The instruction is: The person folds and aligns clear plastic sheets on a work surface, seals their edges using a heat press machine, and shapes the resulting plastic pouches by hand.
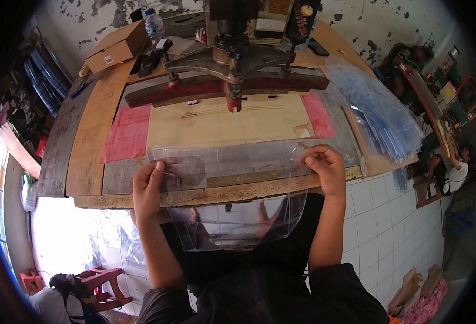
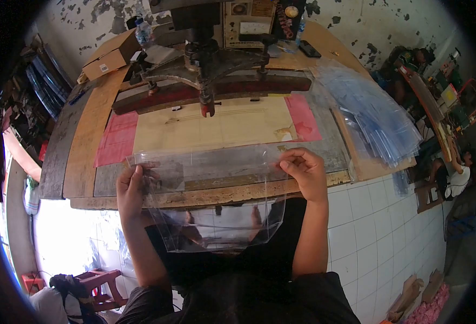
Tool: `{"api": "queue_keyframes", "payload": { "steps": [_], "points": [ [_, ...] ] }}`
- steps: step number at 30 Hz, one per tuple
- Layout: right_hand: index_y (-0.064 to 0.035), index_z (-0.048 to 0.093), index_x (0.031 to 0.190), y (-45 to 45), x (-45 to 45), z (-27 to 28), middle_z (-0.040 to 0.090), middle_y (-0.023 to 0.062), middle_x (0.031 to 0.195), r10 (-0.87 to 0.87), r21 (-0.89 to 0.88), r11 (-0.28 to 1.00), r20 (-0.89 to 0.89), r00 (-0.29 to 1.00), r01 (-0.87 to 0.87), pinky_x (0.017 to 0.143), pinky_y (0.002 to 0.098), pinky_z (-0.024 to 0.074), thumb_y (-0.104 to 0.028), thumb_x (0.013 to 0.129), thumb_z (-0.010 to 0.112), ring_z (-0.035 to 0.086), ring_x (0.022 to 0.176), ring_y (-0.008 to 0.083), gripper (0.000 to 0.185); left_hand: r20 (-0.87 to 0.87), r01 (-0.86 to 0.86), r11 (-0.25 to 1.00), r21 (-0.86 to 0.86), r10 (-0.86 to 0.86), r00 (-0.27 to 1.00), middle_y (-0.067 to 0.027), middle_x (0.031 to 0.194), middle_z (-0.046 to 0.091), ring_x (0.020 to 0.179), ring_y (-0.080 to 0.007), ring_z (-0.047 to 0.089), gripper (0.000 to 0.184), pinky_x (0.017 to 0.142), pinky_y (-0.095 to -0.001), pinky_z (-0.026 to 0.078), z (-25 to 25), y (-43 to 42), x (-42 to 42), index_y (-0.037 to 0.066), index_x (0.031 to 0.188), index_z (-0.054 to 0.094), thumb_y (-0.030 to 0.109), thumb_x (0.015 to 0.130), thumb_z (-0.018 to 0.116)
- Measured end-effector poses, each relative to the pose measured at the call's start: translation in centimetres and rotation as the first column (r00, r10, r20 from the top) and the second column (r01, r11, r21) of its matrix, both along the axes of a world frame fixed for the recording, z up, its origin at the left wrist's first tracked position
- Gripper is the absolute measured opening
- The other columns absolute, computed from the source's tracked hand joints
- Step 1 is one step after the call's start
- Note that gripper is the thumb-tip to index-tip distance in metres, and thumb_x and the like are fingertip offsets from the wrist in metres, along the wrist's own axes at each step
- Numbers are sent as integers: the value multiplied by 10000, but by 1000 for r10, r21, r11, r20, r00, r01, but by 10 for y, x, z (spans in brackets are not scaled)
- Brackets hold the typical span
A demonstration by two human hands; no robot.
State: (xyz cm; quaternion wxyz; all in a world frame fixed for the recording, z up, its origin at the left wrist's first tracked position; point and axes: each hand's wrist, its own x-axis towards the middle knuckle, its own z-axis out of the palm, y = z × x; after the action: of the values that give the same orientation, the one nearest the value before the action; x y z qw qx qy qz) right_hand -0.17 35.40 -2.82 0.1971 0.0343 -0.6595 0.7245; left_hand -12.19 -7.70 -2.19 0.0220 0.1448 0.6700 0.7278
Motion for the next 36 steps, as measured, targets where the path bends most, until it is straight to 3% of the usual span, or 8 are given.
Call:
{"api": "queue_keyframes", "payload": {
  "steps": [6,10,17,23,25,32,36],
  "points": [
    [40,739,1197,-1,0,8,774,86,1005,-43,94,995,76,996,36,829,285,575,-54,1018,737,741,919,158,203,-7,24,1000,-4,-24,1000,-187,1202,793,933,-169,750,322,774,-288,568,0,0,1,-52,1155,754,216,1138,577],
    [33,739,1222,-12,-2,15,779,84,1019,-5,57,998,80,997,0,807,269,551,-54,1021,724,739,902,150,219,28,1,1000,-9,-1,1000,-160,1191,790,903,-156,742,327,791,-279,550,4,2,3,-43,1141,754,234,1133,581],
    [30,754,1216,-6,-2,9,778,65,997,-136,109,986,84,987,127,797,274,546,-61,1020,726,736,863,146,218,-11,64,993,-102,-65,998,-182,1171,795,922,-179,749,323,811,-299,561,8,3,4,-72,1133,762,190,1120,573],
    [31,757,1227,-9,-1,12,770,54,997,-114,135,986,101,988,100,802,267,543,-81,1031,720,717,889,124,229,25,24,994,-102,-22,999,-177,1125,804,893,-185,752,328,820,-323,564,4,2,3,-91,1132,760,179,1112,574],
    [32,756,1230,-9,-1,11,770,54,1002,-88,135,988,89,992,76,808,268,545,-91,1034,722,710,901,118,234,-17,28,992,-125,-30,999,-149,1022,819,902,-149,750,297,800,-291,561,8,2,3,-86,1136,770,157,1105,602],
    [40,758,1206,-11,-2,10,761,50,984,-14,146,989,88,996,1,819,279,545,-152,1051,738,683,873,111,248,32,69,997,-35,-68,997,-157,1102,814,900,-153,750,277,786,-286,552,13,8,7,-80,1150,756,140,1101,596],
    [34,744,1223,-12,-1,9,748,49,954,-53,181,983,100,994,34,800,272,540,-127,1041,749,674,847,112,243,-49,90,993,-82,-94,994,-144,1138,814,872,-146,748,289,744,-284,543,15,8,6,-68,1129,759,170,1113,595]
  ]
}}
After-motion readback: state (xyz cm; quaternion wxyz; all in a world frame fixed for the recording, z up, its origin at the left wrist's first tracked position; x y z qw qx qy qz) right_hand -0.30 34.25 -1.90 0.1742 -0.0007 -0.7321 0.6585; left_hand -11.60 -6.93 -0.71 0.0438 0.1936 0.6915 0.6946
